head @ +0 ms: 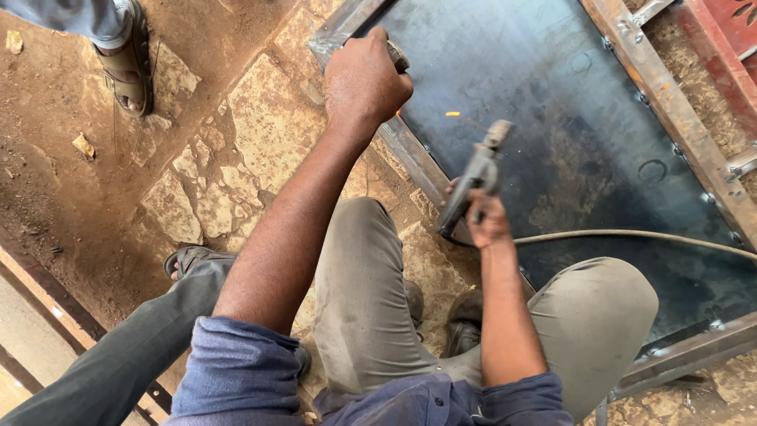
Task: The person kneels on a tiled floor and uses a welding torch to join the corners and edges of a rectangular metal frame. The person holds the welding rod in one hand and the torch in the other, creating sparks as they weld the frame.
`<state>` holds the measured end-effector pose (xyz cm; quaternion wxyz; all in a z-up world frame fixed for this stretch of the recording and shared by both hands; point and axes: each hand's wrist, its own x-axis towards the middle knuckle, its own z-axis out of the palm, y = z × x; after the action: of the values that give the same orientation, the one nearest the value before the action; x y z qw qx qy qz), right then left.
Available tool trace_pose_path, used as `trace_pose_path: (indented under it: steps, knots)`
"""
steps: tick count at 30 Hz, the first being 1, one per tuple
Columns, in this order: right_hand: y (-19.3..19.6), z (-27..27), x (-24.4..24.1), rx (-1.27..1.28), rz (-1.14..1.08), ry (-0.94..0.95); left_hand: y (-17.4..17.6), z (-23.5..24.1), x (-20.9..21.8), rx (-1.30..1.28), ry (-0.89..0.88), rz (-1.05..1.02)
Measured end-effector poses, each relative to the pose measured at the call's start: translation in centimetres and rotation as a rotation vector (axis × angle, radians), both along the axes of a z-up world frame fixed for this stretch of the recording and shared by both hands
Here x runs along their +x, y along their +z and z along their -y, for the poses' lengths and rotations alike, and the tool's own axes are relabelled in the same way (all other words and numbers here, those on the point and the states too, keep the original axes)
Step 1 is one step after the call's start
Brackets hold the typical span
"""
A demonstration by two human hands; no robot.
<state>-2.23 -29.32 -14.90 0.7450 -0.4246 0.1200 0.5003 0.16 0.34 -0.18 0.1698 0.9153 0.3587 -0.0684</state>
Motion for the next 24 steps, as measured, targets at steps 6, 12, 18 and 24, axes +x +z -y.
trace_pose_path:
  steps: [6,12,18,24]
  knots:
    - [-6.0,-6.3,-6.9,-0.598,0.484,0.578,0.2,0.3,-0.2,0.018,-0.009,0.024]
    - [-13.9,-8.1,-12.4,-0.808,0.936,0.823,-1.1,0.6,-0.8,0.083,-0.043,0.149]
    - [-11.8,-7.9,-12.3,-0.895,0.849,0.907,-2.3,0.9,-1.1,0.132,-0.053,0.265]
    - [-9.9,-5.7,-12.7,-0.971,0.851,1.028,-2.4,0.8,-1.3,0.155,-0.075,0.267]
